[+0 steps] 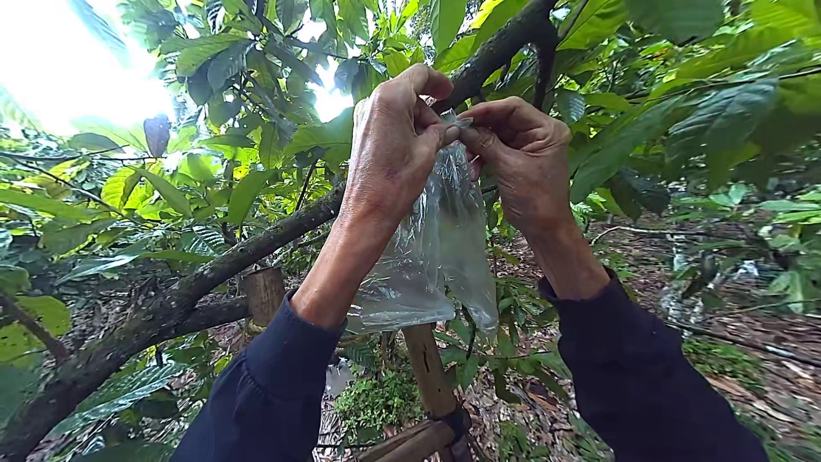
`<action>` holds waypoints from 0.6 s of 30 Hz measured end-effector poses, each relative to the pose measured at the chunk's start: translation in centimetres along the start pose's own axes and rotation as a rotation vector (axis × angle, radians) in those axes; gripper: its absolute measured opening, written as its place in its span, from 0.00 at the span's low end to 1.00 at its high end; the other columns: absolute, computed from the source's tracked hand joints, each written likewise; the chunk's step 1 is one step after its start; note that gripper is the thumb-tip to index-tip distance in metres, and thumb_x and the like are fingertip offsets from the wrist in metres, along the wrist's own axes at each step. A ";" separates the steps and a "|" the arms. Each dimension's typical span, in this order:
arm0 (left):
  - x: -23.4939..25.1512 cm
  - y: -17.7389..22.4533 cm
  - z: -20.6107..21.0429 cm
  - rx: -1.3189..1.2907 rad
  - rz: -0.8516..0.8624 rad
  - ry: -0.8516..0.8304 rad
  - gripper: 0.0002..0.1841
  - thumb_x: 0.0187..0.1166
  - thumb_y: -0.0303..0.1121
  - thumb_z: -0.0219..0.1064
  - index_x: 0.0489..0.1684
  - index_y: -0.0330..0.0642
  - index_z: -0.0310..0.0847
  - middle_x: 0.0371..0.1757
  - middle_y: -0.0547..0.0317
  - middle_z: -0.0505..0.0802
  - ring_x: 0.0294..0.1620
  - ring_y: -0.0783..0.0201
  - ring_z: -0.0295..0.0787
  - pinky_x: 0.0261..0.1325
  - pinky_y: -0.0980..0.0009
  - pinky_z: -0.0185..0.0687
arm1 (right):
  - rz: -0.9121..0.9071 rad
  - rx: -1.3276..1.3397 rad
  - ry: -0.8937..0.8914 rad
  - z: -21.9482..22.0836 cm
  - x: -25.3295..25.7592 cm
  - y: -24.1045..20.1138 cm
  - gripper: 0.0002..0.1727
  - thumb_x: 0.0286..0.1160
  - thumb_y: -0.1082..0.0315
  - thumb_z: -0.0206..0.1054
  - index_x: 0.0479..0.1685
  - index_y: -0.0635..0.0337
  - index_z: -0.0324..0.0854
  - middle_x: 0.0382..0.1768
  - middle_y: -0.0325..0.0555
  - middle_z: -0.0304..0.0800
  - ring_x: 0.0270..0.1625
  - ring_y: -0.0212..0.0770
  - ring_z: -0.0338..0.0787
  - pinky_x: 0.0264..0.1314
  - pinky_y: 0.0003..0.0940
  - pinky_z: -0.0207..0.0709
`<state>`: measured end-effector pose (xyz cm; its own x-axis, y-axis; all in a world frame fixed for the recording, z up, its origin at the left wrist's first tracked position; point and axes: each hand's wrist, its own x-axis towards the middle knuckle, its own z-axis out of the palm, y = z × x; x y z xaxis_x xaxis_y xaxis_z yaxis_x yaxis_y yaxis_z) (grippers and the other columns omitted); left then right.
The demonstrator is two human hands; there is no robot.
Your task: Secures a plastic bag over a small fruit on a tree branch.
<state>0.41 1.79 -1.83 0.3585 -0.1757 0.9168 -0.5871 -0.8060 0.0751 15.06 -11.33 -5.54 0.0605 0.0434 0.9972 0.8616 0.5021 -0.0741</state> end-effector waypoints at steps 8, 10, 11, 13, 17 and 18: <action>-0.4 0.1 0.1 0.029 0.011 0.027 0.01 0.78 0.26 0.72 0.40 0.40 0.89 0.32 0.58 0.92 0.26 0.68 0.85 0.29 0.73 0.79 | 0.028 -0.045 -0.107 -0.9 -0.3 -0.6 0.11 0.82 0.75 0.66 0.59 0.65 0.82 0.45 0.41 0.89 0.36 0.29 0.86 0.35 0.20 0.83; -0.6 0.2 0.3 0.025 0.000 0.052 0.00 0.77 0.26 0.73 0.37 0.39 0.88 0.29 0.58 0.90 0.23 0.68 0.83 0.27 0.73 0.77 | 0.063 -0.048 -0.117 -1.1 -0.7 -1.0 0.12 0.86 0.72 0.62 0.62 0.64 0.81 0.47 0.42 0.88 0.38 0.31 0.87 0.38 0.22 0.85; -0.6 0.2 0.4 0.023 -0.002 0.063 0.01 0.77 0.25 0.73 0.37 0.39 0.88 0.28 0.58 0.90 0.22 0.68 0.82 0.26 0.73 0.76 | 0.073 -0.041 -0.114 -1.0 -0.9 -1.1 0.12 0.87 0.71 0.61 0.62 0.63 0.81 0.47 0.41 0.88 0.39 0.30 0.87 0.40 0.22 0.85; -0.7 0.3 0.5 0.022 -0.011 0.071 0.01 0.77 0.25 0.72 0.36 0.39 0.88 0.27 0.58 0.90 0.21 0.69 0.81 0.25 0.74 0.75 | 0.075 -0.030 -0.074 -0.5 -1.2 -1.1 0.11 0.88 0.69 0.61 0.60 0.62 0.82 0.44 0.40 0.88 0.38 0.29 0.87 0.39 0.21 0.84; -0.8 -0.1 1.2 0.081 0.053 0.064 0.02 0.77 0.24 0.71 0.37 0.39 0.89 0.31 0.57 0.91 0.26 0.68 0.84 0.32 0.71 0.79 | 0.099 -0.023 0.024 0.4 -1.5 -0.9 0.09 0.90 0.65 0.61 0.53 0.61 0.82 0.37 0.38 0.87 0.31 0.27 0.84 0.30 0.18 0.79; -0.8 0.0 1.5 0.129 0.095 0.065 0.02 0.77 0.23 0.71 0.37 0.38 0.89 0.31 0.56 0.91 0.28 0.66 0.85 0.35 0.69 0.81 | 0.117 -0.052 0.028 0.0 -1.3 -1.0 0.10 0.90 0.64 0.61 0.53 0.60 0.82 0.36 0.36 0.87 0.30 0.27 0.84 0.30 0.19 0.80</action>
<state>1.20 1.04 -3.13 0.2557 -0.2208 0.9412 -0.5163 -0.8543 -0.0602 14.07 -11.87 -6.72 0.1754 0.0742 0.9817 0.8729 0.4495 -0.1899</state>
